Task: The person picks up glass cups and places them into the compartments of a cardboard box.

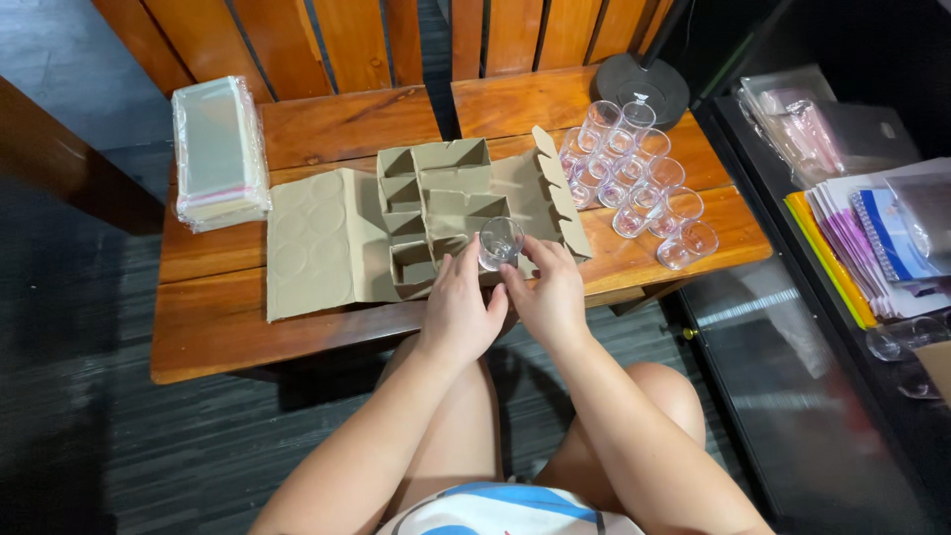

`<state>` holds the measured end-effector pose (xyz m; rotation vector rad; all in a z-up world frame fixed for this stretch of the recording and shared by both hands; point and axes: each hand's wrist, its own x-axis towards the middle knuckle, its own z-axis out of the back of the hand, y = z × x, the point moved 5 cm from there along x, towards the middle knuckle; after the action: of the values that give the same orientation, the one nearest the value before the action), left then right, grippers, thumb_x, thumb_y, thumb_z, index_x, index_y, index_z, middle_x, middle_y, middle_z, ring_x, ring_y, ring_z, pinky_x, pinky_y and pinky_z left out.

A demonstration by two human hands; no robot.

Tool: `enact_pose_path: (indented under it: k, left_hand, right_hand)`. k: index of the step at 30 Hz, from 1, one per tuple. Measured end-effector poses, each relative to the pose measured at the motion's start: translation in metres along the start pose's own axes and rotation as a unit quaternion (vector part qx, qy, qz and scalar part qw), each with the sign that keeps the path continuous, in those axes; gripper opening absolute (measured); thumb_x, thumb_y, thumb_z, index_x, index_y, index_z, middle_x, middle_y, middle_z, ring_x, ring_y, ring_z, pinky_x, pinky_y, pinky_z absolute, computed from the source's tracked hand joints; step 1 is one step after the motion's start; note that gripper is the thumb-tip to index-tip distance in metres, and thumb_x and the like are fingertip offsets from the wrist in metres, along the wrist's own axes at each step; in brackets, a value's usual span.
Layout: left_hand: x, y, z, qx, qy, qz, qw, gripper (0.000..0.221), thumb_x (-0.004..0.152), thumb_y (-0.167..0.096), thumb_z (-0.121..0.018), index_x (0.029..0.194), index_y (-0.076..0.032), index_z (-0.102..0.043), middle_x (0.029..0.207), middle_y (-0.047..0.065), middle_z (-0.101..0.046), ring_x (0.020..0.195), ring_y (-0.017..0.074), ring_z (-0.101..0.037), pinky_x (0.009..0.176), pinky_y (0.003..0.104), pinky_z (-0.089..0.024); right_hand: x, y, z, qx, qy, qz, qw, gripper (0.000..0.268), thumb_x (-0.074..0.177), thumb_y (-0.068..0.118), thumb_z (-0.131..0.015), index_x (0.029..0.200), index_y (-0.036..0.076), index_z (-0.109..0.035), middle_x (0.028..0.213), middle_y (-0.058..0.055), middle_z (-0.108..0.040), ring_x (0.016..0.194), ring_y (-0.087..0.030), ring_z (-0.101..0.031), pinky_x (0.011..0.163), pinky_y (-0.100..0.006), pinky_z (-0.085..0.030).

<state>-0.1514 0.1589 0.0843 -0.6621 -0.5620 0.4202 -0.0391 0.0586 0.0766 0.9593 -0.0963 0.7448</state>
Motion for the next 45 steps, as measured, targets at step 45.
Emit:
enact_pose_path:
  k: [45]
  left_hand:
    - [0.032,-0.096,0.022,-0.021,-0.082,-0.094,0.992,0.057,0.081,-0.010,-0.075,0.133,0.004,-0.059,0.133,0.031,-0.058,0.126,0.0498,-0.058,0.106,0.053,-0.048]
  right_hand:
    - [0.002,-0.024,0.061,0.212,-0.029,-0.029,0.976,0.040,0.096,0.000,-0.070,0.135,0.004,-0.066,0.131,-0.021,-0.067,0.128,-0.033,-0.062,0.100,-0.044,-0.058]
